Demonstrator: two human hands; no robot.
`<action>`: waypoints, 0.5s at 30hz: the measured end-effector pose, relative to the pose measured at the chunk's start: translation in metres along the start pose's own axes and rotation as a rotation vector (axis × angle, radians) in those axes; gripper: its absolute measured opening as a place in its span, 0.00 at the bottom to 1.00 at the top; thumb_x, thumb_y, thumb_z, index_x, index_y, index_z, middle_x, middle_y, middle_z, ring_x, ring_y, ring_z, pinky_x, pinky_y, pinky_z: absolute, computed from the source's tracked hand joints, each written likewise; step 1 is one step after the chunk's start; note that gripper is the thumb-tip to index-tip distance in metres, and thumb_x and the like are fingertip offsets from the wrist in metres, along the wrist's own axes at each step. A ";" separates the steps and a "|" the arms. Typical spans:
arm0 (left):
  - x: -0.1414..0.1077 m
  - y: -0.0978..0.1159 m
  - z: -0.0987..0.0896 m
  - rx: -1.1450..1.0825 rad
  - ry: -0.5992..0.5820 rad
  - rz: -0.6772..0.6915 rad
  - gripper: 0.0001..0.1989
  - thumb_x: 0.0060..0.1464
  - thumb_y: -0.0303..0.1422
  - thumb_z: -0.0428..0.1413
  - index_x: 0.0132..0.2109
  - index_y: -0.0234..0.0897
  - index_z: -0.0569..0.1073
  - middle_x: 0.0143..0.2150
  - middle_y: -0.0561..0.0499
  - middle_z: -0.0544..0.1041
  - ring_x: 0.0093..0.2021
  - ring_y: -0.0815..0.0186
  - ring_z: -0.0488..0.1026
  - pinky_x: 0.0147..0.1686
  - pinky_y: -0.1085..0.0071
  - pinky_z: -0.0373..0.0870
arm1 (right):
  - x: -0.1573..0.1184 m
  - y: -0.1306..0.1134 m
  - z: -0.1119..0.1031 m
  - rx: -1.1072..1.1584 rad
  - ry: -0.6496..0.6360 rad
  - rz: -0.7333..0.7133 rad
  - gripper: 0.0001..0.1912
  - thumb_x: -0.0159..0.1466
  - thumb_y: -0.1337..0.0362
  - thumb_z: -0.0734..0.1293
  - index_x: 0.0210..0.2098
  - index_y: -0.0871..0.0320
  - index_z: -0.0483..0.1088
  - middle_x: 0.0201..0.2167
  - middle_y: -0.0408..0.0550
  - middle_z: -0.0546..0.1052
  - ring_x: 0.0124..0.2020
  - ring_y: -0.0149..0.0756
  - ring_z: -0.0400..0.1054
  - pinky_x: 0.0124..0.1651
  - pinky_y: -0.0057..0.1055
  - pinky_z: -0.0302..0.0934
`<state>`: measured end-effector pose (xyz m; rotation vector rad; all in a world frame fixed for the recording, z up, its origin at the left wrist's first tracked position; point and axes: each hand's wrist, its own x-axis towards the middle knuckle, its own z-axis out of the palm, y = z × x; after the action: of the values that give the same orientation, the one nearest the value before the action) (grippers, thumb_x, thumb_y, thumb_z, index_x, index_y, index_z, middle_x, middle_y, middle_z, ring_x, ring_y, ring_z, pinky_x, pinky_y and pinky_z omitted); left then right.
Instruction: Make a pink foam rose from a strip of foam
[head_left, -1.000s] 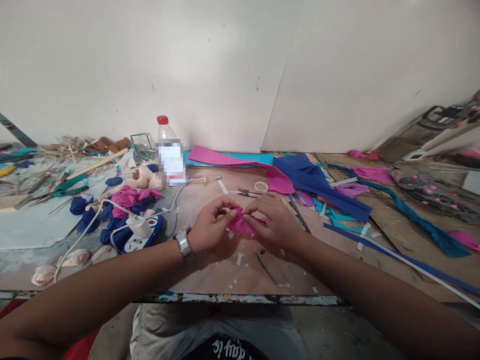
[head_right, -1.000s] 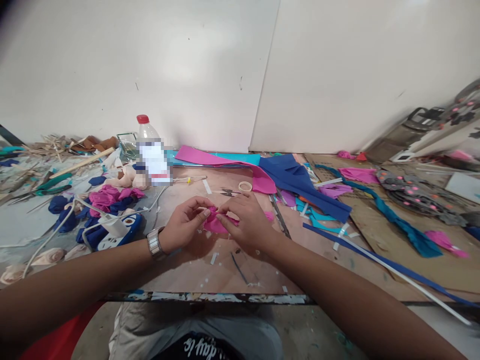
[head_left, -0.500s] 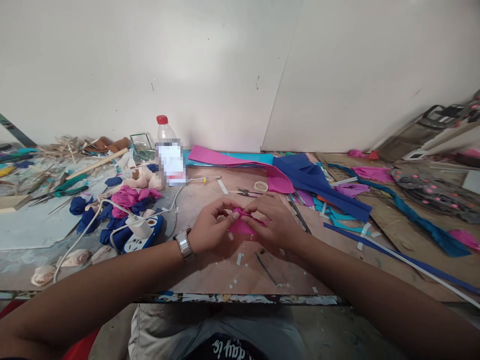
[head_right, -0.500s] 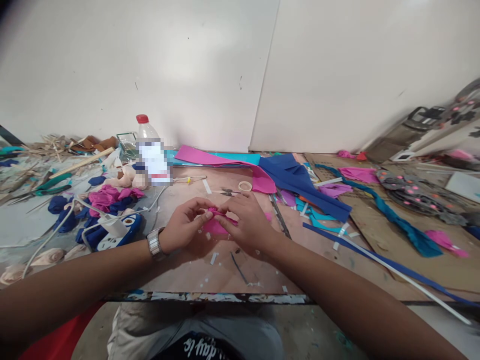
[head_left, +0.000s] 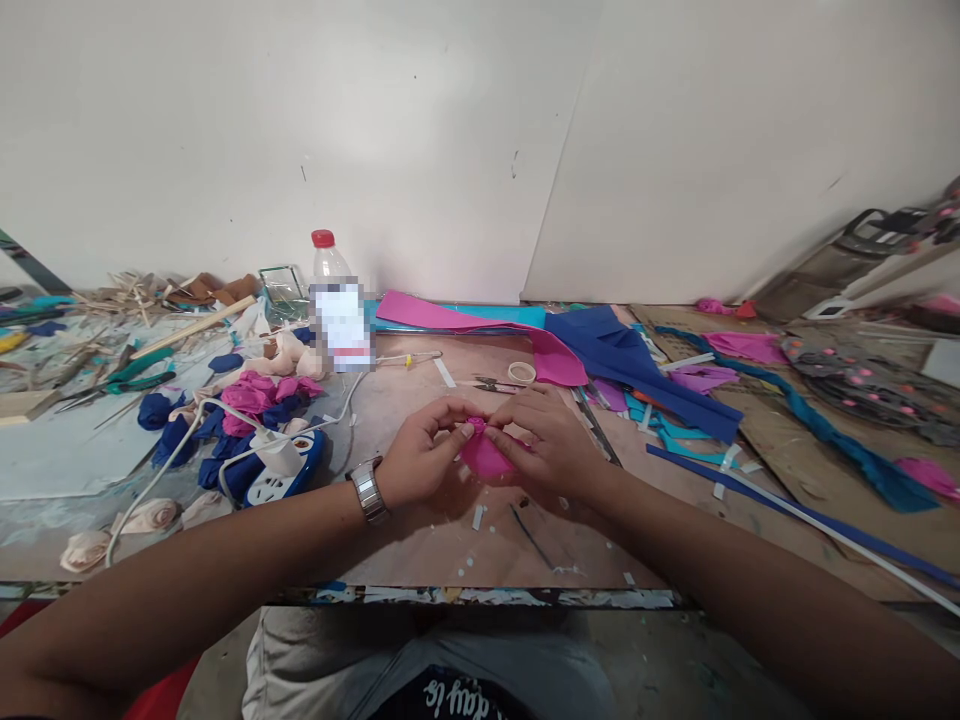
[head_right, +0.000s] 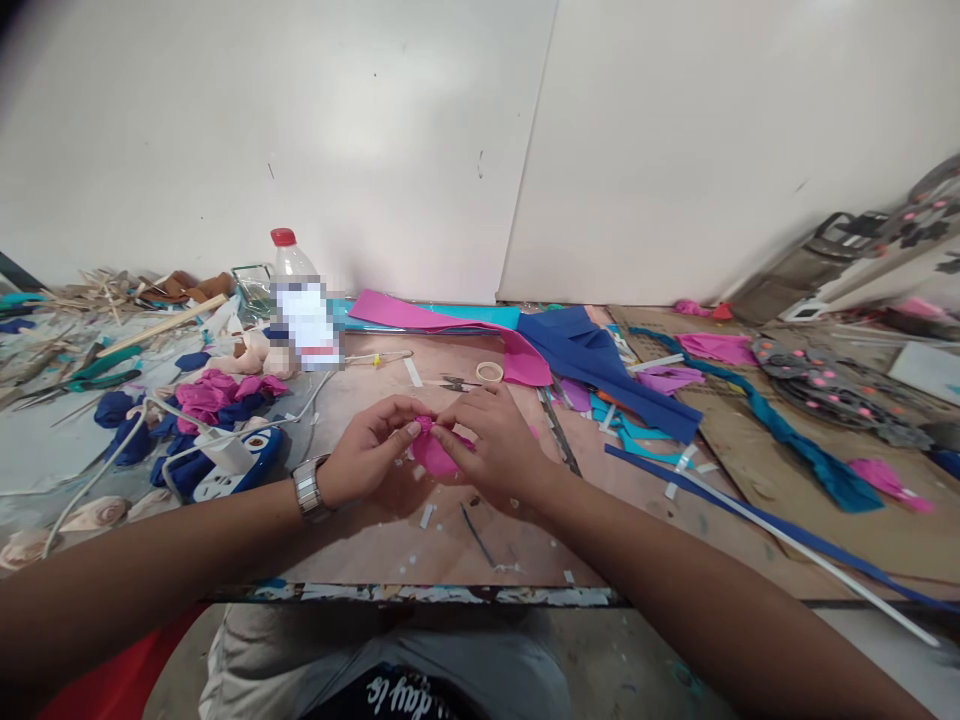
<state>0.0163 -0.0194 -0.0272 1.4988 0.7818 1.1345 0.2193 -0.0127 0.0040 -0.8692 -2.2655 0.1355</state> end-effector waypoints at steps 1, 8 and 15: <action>0.000 0.001 0.000 0.004 -0.003 0.005 0.13 0.64 0.38 0.57 0.49 0.35 0.75 0.50 0.42 0.81 0.50 0.60 0.78 0.53 0.64 0.73 | 0.000 0.000 0.000 -0.002 -0.001 0.006 0.08 0.70 0.62 0.66 0.35 0.55 0.74 0.32 0.44 0.82 0.36 0.39 0.71 0.48 0.41 0.55; -0.002 0.005 -0.002 0.126 -0.047 0.100 0.15 0.67 0.37 0.53 0.57 0.38 0.73 0.58 0.42 0.78 0.59 0.59 0.76 0.60 0.62 0.70 | -0.001 0.002 0.001 0.006 -0.018 0.038 0.09 0.70 0.59 0.67 0.35 0.54 0.75 0.33 0.46 0.81 0.39 0.41 0.72 0.49 0.42 0.56; -0.003 0.003 -0.005 0.127 -0.101 0.126 0.26 0.68 0.36 0.52 0.70 0.39 0.60 0.55 0.40 0.79 0.51 0.59 0.79 0.54 0.61 0.73 | -0.002 0.004 0.002 0.011 -0.032 0.023 0.13 0.71 0.56 0.67 0.53 0.53 0.72 0.39 0.49 0.77 0.42 0.43 0.70 0.48 0.42 0.60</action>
<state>0.0104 -0.0206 -0.0251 1.7185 0.7087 1.1089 0.2210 -0.0109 0.0000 -0.8931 -2.2834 0.1734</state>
